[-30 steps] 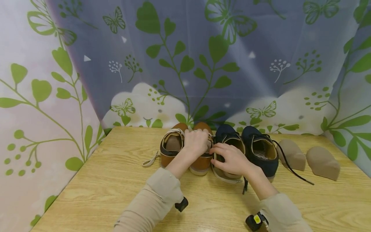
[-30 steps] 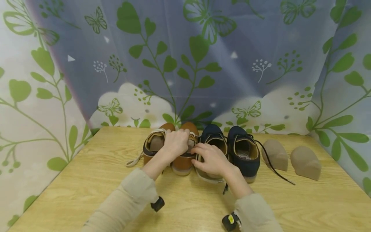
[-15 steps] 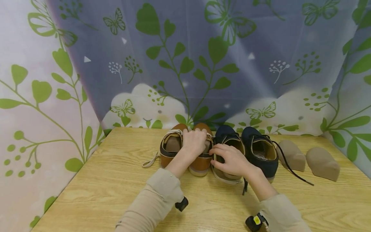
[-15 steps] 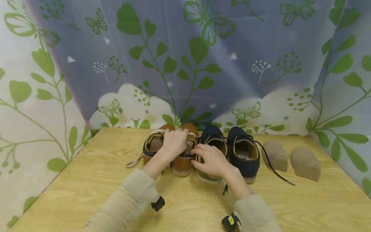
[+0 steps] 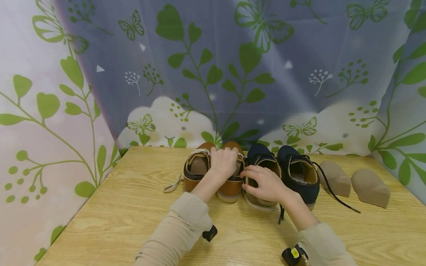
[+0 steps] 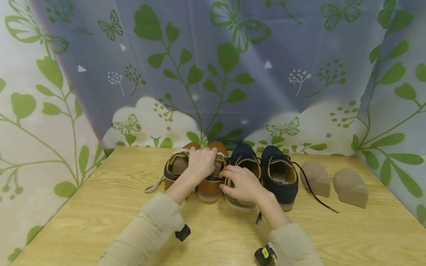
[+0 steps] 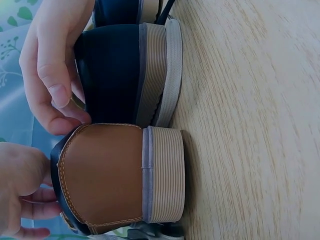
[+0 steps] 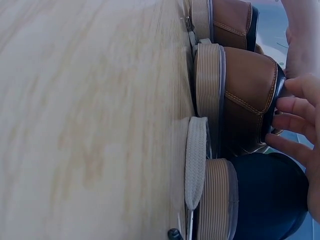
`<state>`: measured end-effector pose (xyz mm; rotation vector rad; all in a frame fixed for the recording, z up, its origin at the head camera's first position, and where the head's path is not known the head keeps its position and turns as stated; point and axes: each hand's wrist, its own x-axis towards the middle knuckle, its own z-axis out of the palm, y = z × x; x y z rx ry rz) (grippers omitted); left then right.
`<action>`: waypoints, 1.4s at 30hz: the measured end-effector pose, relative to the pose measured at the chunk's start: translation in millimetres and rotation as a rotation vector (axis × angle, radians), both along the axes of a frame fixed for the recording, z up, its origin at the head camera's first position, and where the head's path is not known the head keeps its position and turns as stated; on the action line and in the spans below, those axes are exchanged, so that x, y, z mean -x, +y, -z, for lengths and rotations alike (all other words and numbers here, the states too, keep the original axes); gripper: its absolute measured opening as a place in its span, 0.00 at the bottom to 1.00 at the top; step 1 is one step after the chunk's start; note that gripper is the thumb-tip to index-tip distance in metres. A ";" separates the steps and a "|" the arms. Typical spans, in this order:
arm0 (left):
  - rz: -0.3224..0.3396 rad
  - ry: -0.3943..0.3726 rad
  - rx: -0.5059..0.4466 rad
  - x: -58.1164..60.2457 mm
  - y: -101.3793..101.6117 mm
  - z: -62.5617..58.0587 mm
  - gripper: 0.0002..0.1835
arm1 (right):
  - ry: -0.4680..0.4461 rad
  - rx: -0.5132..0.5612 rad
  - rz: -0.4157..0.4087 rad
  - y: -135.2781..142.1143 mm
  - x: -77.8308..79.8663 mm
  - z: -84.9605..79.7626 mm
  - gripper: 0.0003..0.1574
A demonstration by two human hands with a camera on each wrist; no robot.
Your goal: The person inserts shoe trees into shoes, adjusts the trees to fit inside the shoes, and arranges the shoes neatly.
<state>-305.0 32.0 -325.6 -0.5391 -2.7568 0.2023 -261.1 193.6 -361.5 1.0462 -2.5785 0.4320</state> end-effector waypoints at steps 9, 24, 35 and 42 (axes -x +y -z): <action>-0.018 -0.026 -0.007 2.0 2.8 0.7 0.14 | -0.005 -0.004 0.003 0.7 -0.1 0.1 0.17; -0.027 -0.020 -0.034 6.1 5.5 3.6 0.08 | -0.007 -0.003 0.009 0.5 -0.2 0.0 0.16; -0.037 -0.022 -0.030 8.6 7.4 5.1 0.09 | -0.026 -0.019 0.017 0.3 -1.7 -1.3 0.17; -0.036 -0.021 -0.035 8.4 8.9 6.4 0.10 | -0.036 -0.020 0.016 0.8 -1.1 -1.8 0.17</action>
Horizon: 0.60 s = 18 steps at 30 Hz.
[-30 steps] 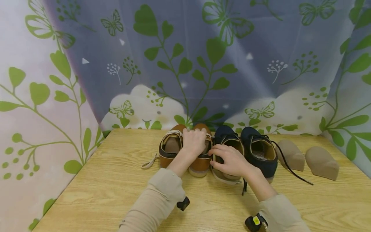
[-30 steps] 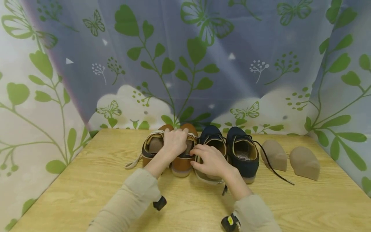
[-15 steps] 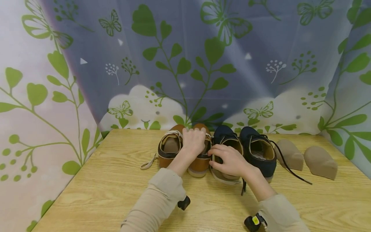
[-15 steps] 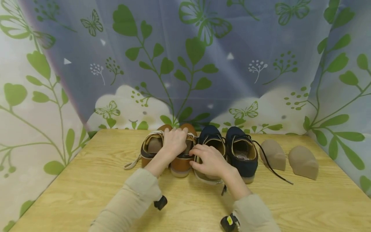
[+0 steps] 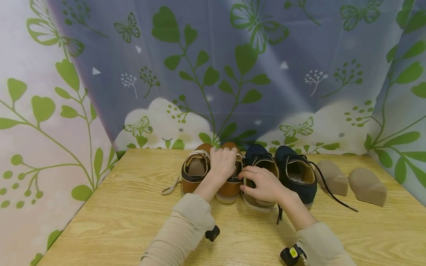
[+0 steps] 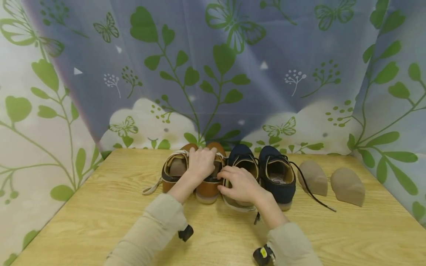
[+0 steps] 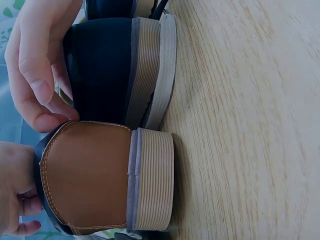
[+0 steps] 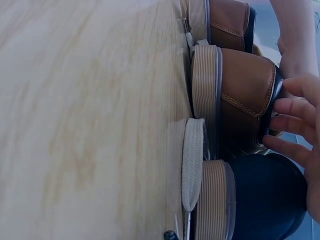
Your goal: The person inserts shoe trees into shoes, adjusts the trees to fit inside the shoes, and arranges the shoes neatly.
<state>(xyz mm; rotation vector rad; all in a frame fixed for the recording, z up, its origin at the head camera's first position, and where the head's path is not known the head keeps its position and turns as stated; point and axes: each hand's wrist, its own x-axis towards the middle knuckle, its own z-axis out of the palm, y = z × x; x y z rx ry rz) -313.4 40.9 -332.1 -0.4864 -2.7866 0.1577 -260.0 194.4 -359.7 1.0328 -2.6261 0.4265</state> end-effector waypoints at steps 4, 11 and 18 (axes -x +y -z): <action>0.006 0.005 -0.003 0.1 0.7 1.1 0.10 | -0.008 -0.001 0.005 0.6 0.0 0.0 0.17; 0.014 0.009 0.000 0.7 -0.7 1.2 0.10 | -0.012 -0.007 -0.001 -0.2 0.0 -2.2 0.17; 0.030 0.003 -0.017 3.9 -6.4 3.1 0.13 | -0.026 -0.023 -0.008 -2.7 -0.7 -5.6 0.19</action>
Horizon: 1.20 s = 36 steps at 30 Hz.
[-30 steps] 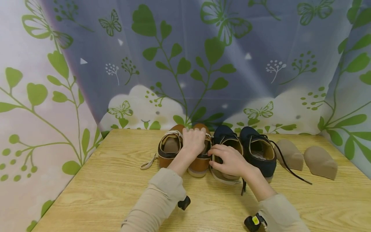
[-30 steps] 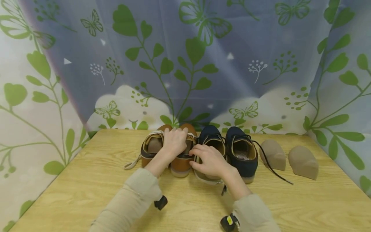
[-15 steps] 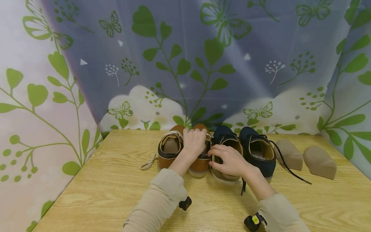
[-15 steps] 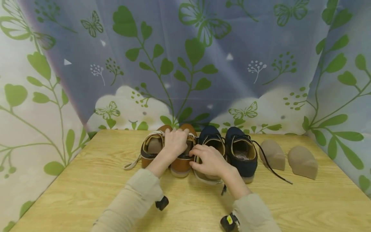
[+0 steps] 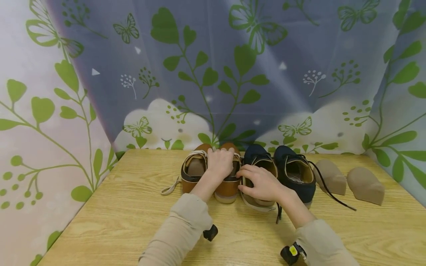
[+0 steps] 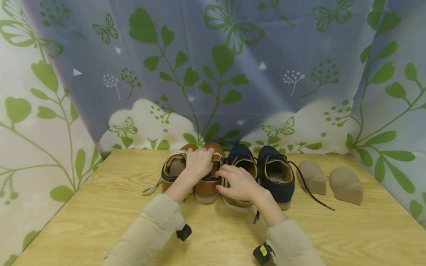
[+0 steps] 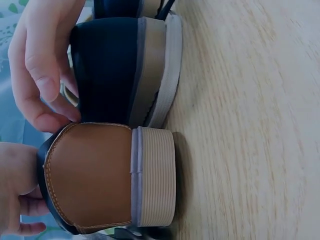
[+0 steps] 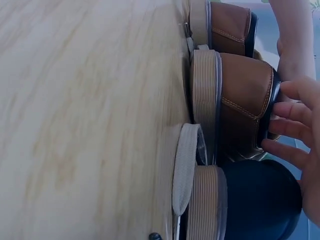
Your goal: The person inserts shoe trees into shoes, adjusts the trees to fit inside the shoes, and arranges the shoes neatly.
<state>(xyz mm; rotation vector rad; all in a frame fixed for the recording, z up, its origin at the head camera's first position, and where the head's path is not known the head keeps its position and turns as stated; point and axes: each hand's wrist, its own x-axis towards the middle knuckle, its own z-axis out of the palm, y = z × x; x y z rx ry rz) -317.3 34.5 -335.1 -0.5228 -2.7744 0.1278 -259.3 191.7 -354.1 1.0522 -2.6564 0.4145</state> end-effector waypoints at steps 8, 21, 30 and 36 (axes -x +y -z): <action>0.017 -0.013 -0.035 -3.8 -5.1 -9.5 0.20 | 0.007 -0.048 0.008 3.2 -1.0 -8.8 0.21; 0.201 0.068 -0.051 -19.7 -18.8 -13.0 0.15 | -0.079 0.005 0.058 30.7 -11.2 -17.2 0.18; 0.383 0.169 -0.020 -37.1 -18.0 -13.0 0.12 | -0.045 0.015 0.117 50.8 -23.9 -26.9 0.18; 0.371 0.127 -0.009 -49.1 -12.5 -11.3 0.13 | 0.016 0.050 0.105 63.9 -30.6 -30.3 0.19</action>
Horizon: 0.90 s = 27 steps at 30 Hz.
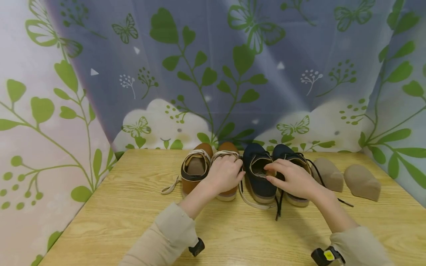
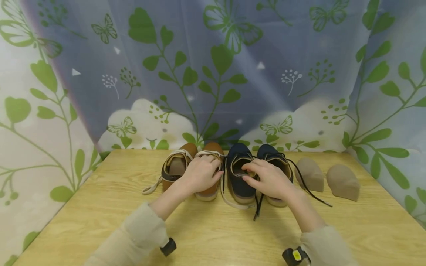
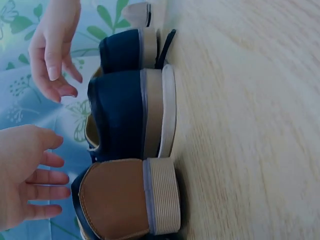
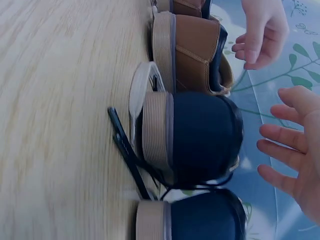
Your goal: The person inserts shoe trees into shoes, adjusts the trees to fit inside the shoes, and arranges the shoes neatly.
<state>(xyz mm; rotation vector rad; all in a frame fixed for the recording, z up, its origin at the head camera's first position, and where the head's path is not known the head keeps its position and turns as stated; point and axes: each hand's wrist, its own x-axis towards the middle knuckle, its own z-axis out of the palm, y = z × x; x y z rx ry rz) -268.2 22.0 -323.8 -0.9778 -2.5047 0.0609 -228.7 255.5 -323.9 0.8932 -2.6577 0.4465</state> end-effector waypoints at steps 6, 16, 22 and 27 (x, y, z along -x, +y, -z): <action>0.002 -0.028 0.044 -6.6 6.9 1.6 0.14 | 0.089 -0.001 0.003 15.1 -4.2 -5.0 0.17; 0.017 -0.083 0.081 -13.3 12.6 6.3 0.18 | 0.125 -0.021 0.106 46.7 -12.2 -11.8 0.21; 0.052 -0.093 0.093 -14.2 14.2 11.1 0.20 | 0.042 -0.003 0.253 63.2 -19.2 -16.9 0.19; 0.080 -0.102 0.123 -15.1 18.6 13.1 0.23 | 0.018 0.078 0.374 79.6 -18.8 -20.4 0.19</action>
